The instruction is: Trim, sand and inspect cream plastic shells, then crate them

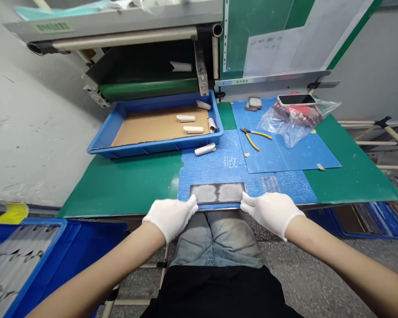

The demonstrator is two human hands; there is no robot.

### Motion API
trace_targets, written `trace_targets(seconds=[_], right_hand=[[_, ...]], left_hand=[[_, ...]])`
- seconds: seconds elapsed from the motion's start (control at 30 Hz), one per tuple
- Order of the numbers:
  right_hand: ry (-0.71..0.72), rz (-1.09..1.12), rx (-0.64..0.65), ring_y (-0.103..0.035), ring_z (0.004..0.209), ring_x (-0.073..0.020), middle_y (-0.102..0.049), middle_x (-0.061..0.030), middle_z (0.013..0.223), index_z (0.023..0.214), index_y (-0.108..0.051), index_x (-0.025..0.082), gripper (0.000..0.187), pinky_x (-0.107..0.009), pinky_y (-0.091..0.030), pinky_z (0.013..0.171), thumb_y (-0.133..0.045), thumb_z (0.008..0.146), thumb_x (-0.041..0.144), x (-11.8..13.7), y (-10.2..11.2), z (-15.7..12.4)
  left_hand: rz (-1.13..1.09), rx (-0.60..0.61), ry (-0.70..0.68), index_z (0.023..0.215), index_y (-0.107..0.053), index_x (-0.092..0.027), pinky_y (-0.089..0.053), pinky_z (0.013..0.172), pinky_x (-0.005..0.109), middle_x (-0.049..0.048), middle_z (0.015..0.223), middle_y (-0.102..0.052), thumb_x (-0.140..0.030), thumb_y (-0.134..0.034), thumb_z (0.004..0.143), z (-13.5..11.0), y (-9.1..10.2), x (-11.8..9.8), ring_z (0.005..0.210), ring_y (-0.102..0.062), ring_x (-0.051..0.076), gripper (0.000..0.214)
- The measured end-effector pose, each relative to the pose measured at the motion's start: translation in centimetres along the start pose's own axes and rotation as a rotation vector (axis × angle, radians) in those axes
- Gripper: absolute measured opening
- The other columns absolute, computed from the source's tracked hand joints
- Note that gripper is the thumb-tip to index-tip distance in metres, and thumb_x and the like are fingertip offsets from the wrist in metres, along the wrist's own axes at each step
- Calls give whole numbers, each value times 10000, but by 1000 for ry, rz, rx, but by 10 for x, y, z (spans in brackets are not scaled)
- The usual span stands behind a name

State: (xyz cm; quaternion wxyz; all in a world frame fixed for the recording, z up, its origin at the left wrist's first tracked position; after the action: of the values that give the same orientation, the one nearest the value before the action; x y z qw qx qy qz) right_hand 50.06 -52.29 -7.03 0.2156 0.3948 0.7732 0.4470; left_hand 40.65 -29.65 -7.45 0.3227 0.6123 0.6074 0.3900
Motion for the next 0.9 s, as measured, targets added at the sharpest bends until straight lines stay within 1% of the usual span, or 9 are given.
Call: trace_targets(seconds=[0.13,0.2,0.23,0.3,0.4,0.5,0.7,0.83,0.9], right_hand=[[19,326,-308,-752,906,-276,-771,-94,1208,1479,-582,347,512,-401,-541,794,-383,1060,564,-13,26,-18],[72,695,-374,-709,825,-223,-766,-76,1141,1285,-679,298,487,-354,-529,740,-406,1052,627,-7,27,-16],[103,927,-330,-659,717,-187,-759,-57,1004,1153,-694,267,485,-322,-504,665,-421,1045,654,2,20,-12],[172,1409,-148,-480,518,-125,-638,8,713,986,-647,237,505,-271,-399,525,-421,1043,685,33,0,0],[290,2002,136,-279,400,-79,-477,70,569,974,-615,225,533,-252,-282,452,-364,1062,687,85,-21,11],[335,2330,365,-218,361,-49,-439,84,567,952,-610,202,552,-230,-235,417,-330,1082,659,113,-31,19],[325,2440,526,-206,355,-34,-421,98,564,978,-621,172,558,-201,-227,410,-300,1109,609,117,-37,29],[239,2325,363,-242,368,-62,-441,82,565,988,-626,204,583,-231,-241,427,-282,1083,665,94,-38,38],[162,2242,227,-321,428,-86,-442,65,594,992,-639,204,578,-245,-317,477,-308,1073,671,70,-39,41]], left_hand=[[-252,-307,81,1547,-517,-381,-556,776,410,94,1063,-799,-559,-315,1079,-25,22,16,886,-766,316,540],[-629,-407,31,1423,-624,-342,-543,748,334,73,1055,-777,-585,-358,1069,-24,24,15,838,-728,242,506],[-884,-388,-24,1328,-664,-303,-522,676,291,60,966,-755,-600,-381,1062,-19,19,9,741,-683,197,489],[-1453,-233,-132,1171,-658,-233,-406,496,228,7,734,-632,-635,-390,1055,-5,1,-14,517,-508,118,497],[-2191,155,-243,1034,-581,-180,-246,387,200,-64,586,-455,-662,-321,1063,11,-22,-65,359,-294,56,548],[-2562,431,-302,964,-553,-166,-243,363,193,-65,555,-435,-624,-233,1091,17,-27,-95,321,-296,48,573],[-2604,519,-239,967,-563,-168,-248,353,179,-59,547,-438,-594,-186,1103,26,-32,-95,321,-300,49,585],[-2416,327,-173,1021,-599,-160,-257,382,188,-50,567,-464,-612,-239,1094,34,-35,-71,344,-321,49,583],[-2296,195,-120,1021,-619,-147,-355,449,195,-19,648,-547,-638,-341,1074,33,-36,-49,421,-434,55,567]])
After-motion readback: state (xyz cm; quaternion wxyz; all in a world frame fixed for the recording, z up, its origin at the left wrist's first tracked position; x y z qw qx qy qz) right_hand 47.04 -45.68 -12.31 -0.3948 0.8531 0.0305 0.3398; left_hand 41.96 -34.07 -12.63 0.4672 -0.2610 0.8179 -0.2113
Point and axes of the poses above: each hand's wrist, its own z-axis towards the middle knuckle, its own y-axis out of the back of the hand, x = y × z, the point moved 10 cm from there along z, towards the middle knuckle
